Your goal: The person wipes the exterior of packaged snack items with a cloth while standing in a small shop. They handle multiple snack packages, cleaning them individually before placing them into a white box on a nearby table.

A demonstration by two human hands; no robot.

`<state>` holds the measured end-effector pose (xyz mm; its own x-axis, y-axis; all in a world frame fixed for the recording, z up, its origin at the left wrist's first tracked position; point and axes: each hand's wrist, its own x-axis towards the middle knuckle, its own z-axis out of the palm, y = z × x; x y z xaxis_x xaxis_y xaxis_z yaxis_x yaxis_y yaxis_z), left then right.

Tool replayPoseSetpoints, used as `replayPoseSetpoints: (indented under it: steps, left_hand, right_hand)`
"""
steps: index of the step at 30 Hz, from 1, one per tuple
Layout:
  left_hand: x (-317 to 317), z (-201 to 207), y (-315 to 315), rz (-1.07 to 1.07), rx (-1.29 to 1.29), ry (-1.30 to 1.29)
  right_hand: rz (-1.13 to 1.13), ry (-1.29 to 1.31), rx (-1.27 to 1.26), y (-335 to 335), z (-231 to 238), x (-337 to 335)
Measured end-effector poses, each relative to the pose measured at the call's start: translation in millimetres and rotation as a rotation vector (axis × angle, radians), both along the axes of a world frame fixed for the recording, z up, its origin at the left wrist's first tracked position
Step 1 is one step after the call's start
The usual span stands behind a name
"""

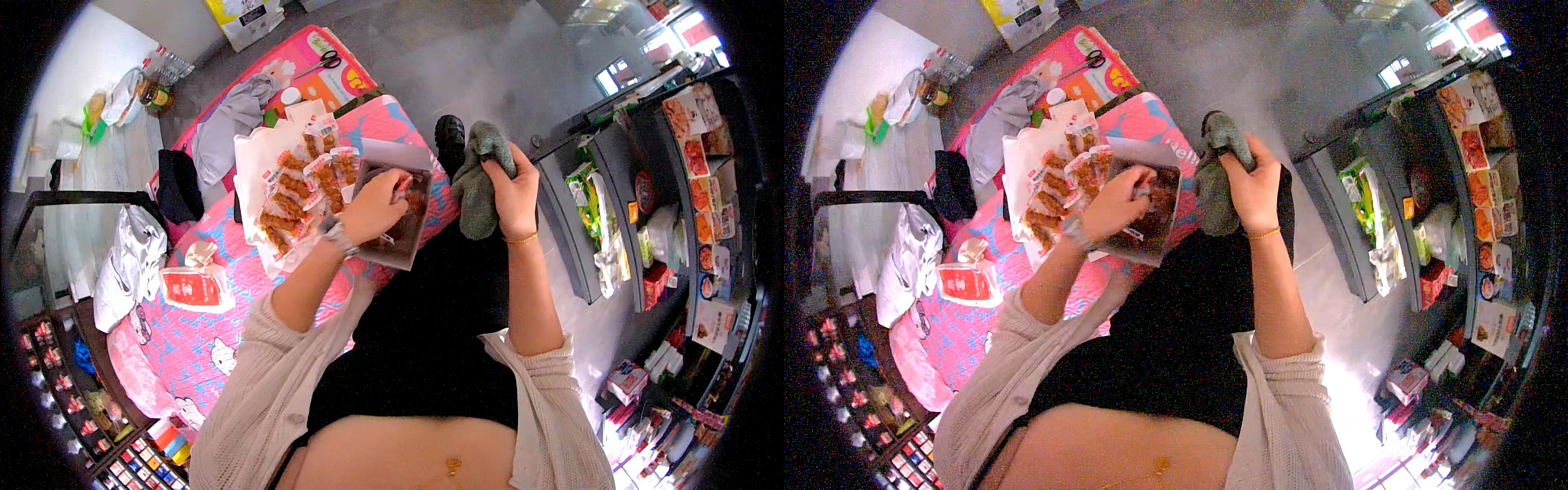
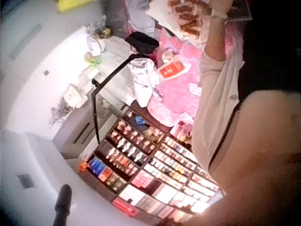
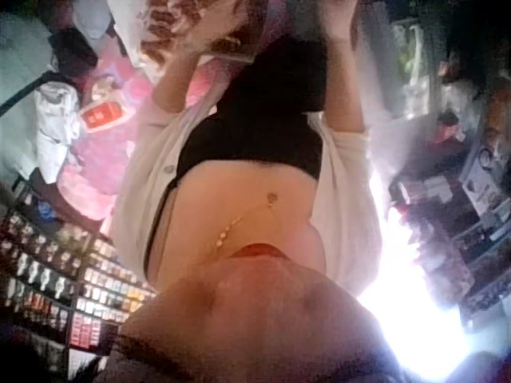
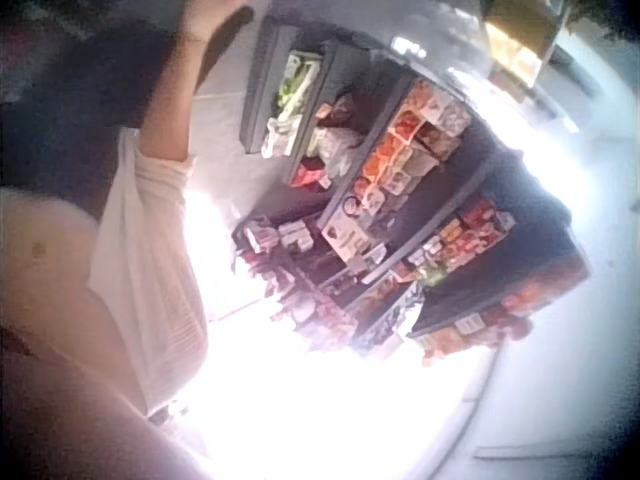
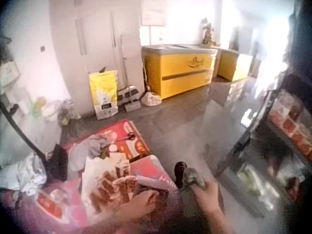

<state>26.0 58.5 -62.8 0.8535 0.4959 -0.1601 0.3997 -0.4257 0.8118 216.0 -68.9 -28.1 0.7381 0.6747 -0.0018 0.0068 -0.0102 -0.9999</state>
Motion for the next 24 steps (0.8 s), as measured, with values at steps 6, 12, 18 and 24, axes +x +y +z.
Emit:
replayPoseSetpoints:
  steps: [6,12,18,24]
  left_hand:
    - [-6.8,-14.8,1.5,0.088,0.006,-0.115]
    - [-64.1,-20.5,80.9,0.765,-0.237,-0.231]
    - [-107.9,-129.7,131.3,0.491,0.481,0.497]
    - [-113.2,-160.0,133.3,0.642,0.147,0.352]
  right_hand:
    - [0.033,-0.033,-0.044,-9.6,-5.6,-11.2]
    - [-0.009,0.178,-0.017,-21.9,-13.4,-9.2]
    - [0.017,0.170,-0.038,-19.6,-1.2,-24.2]
    - [0.072,0.132,-0.013,-25.1,-5.0,-38.9]
